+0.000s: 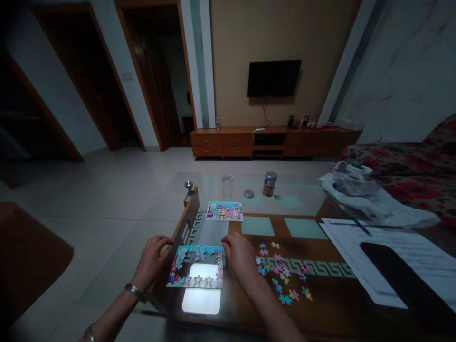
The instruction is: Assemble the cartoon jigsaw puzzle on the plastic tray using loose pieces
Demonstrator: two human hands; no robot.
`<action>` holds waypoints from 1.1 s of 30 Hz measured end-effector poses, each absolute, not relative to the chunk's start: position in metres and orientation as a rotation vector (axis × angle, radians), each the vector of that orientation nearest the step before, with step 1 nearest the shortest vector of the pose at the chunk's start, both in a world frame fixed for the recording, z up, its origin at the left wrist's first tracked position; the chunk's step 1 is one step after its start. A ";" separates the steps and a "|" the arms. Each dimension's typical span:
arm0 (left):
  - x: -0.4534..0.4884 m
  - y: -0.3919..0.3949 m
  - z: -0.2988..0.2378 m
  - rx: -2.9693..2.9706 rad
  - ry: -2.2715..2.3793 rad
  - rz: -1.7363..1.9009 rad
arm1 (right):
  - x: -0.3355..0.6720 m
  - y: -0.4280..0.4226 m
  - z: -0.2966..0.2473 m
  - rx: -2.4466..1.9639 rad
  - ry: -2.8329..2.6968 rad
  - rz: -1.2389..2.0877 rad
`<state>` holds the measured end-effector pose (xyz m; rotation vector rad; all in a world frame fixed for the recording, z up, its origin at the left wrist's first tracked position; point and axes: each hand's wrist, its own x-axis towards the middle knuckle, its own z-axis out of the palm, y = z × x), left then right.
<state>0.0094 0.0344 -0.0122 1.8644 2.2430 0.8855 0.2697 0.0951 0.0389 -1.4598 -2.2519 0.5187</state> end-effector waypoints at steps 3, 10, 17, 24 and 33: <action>0.014 0.035 -0.012 1.864 2.317 0.808 | 0.285 0.092 0.042 -1.471 -2.202 0.552; 0.055 0.012 -0.019 2.132 2.193 0.566 | 0.320 0.082 0.045 -1.469 -2.227 0.531; 0.083 0.006 -0.015 2.158 2.207 0.475 | 0.338 0.077 0.048 -1.426 -2.247 0.545; 0.089 0.013 -0.009 2.228 2.203 0.478 | 0.344 0.078 0.048 -1.418 -2.200 0.538; 0.084 0.014 -0.012 2.295 2.133 0.880 | 0.346 0.078 0.048 -1.358 -2.158 0.539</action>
